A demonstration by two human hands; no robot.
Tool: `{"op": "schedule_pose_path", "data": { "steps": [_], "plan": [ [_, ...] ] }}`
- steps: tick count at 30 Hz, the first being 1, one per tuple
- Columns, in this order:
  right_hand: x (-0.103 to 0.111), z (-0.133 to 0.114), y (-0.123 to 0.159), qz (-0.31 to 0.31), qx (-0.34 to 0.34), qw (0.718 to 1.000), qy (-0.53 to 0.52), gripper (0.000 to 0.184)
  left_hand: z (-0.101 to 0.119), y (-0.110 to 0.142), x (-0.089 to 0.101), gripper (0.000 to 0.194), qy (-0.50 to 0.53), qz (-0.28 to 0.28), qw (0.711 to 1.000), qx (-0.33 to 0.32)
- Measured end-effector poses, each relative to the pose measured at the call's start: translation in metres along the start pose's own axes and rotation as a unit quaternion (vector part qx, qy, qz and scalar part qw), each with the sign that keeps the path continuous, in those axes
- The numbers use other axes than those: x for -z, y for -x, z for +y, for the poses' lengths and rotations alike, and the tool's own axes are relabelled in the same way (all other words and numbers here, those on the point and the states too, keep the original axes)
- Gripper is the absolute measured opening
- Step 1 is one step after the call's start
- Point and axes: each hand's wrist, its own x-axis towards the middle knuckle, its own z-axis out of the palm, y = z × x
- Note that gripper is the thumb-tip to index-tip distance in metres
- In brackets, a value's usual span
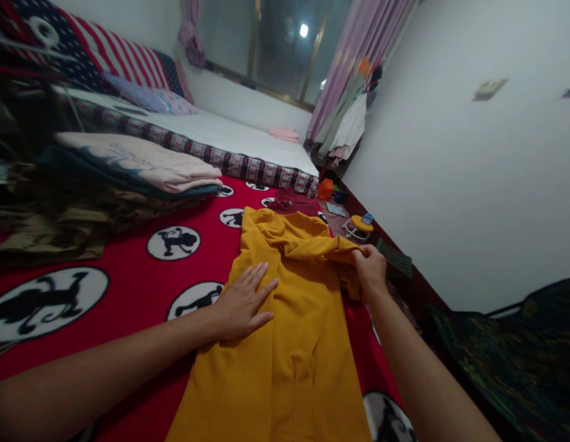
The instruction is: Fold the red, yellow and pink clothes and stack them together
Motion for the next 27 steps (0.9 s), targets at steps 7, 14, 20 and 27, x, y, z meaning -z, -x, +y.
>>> {"op": "schedule_pose_path", "data": {
  "steps": [7, 14, 20, 27],
  "plan": [
    [-0.022, -0.034, 0.041, -0.069, 0.16, 0.98, 0.091, 0.028, 0.025, -0.003, 0.032, 0.024, 0.022, -0.058, 0.997, -0.038],
    [-0.053, -0.057, 0.085, -0.095, 0.363, 0.901, 0.218, 0.028, 0.023, -0.004, 0.021, 0.014, 0.068, -0.069, 0.995, -0.027],
    [-0.074, -0.053, 0.099, -0.14, 0.316, 0.932, 0.114, 0.027, 0.025, -0.003, 0.02, 0.014, 0.153, 0.027, 0.986, -0.055],
    [-0.097, -0.067, 0.05, -0.067, 0.229, 0.971, -0.015, 0.025, 0.029, -0.004, 0.002, 0.009, 0.116, -0.024, 0.991, -0.06]
  ]
}}
